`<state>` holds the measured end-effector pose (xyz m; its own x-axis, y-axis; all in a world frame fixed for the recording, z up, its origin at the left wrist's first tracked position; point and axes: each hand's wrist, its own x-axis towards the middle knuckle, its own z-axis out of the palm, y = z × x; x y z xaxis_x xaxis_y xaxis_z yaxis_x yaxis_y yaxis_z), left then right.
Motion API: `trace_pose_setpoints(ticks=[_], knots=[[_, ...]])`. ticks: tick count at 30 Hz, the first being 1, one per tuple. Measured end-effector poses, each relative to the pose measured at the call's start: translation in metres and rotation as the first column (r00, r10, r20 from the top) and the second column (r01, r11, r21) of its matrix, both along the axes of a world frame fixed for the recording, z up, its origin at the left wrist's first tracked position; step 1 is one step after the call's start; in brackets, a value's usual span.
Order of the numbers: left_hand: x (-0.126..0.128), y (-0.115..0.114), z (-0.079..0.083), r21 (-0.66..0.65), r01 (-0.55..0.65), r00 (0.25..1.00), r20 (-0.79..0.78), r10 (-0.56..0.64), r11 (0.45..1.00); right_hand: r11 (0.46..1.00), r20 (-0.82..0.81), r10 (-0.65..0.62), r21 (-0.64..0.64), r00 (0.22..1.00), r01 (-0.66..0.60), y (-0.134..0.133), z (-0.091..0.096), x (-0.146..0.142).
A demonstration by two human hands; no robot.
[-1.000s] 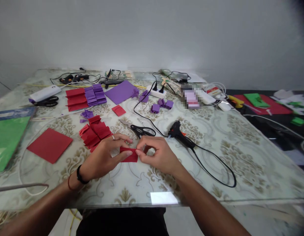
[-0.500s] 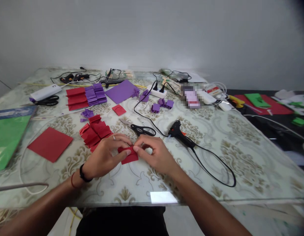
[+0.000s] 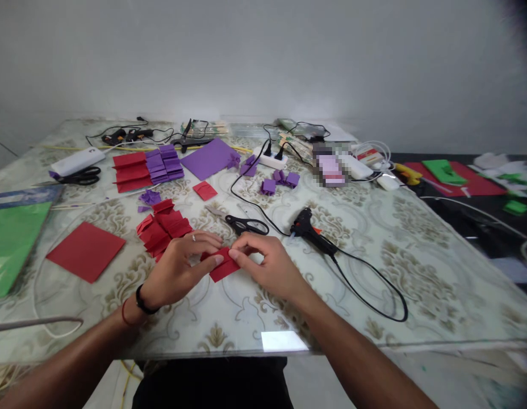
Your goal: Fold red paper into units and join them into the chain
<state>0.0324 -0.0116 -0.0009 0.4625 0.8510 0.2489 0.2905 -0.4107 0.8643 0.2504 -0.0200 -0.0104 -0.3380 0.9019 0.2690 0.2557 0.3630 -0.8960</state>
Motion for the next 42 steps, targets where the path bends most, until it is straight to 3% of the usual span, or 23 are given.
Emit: trace_pose_setpoints(ticks=[6, 13, 21, 29, 35, 42], knots=[[0.0012, 0.0002, -0.0011, 0.0, 0.046, 0.994, -0.097, -0.046, 0.999, 0.998, 0.039, 0.003, 0.066, 0.999, -0.006, -0.0011, -0.0022, 0.0005], [0.0004, -0.0008, -0.001, -0.017, -0.011, 1.0, -0.026, 0.01, 1.0, 1.0, 0.031, 0.012, -0.024, 0.999, -0.011, 0.0002, 0.0005, 0.0016], [0.0023, 0.0005, 0.0013, -0.001, 0.039, 0.993, -0.113, -0.039, 0.999, 0.999, 0.083, 0.03, 0.036, 0.996, -0.034, -0.0006, -0.001, 0.0011], [0.0028, -0.0001, 0.0031, 0.015, 0.01, 0.996, -0.087, -0.008, 1.0, 0.997, 0.085, 0.051, 0.059, 0.995, -0.056, -0.0002, 0.0013, 0.0011], [0.0007, -0.0002, 0.0038, -0.006, -0.022, 0.999, -0.041, 0.022, 1.0, 1.0, 0.093, 0.003, 0.025, 0.996, -0.006, 0.0001, -0.0003, 0.0008], [0.0014, -0.0007, 0.0066, -0.02, -0.005, 0.99, -0.138, 0.002, 1.0, 0.997, 0.124, 0.024, 0.076, 0.992, -0.034, 0.0009, -0.0019, 0.0002]])
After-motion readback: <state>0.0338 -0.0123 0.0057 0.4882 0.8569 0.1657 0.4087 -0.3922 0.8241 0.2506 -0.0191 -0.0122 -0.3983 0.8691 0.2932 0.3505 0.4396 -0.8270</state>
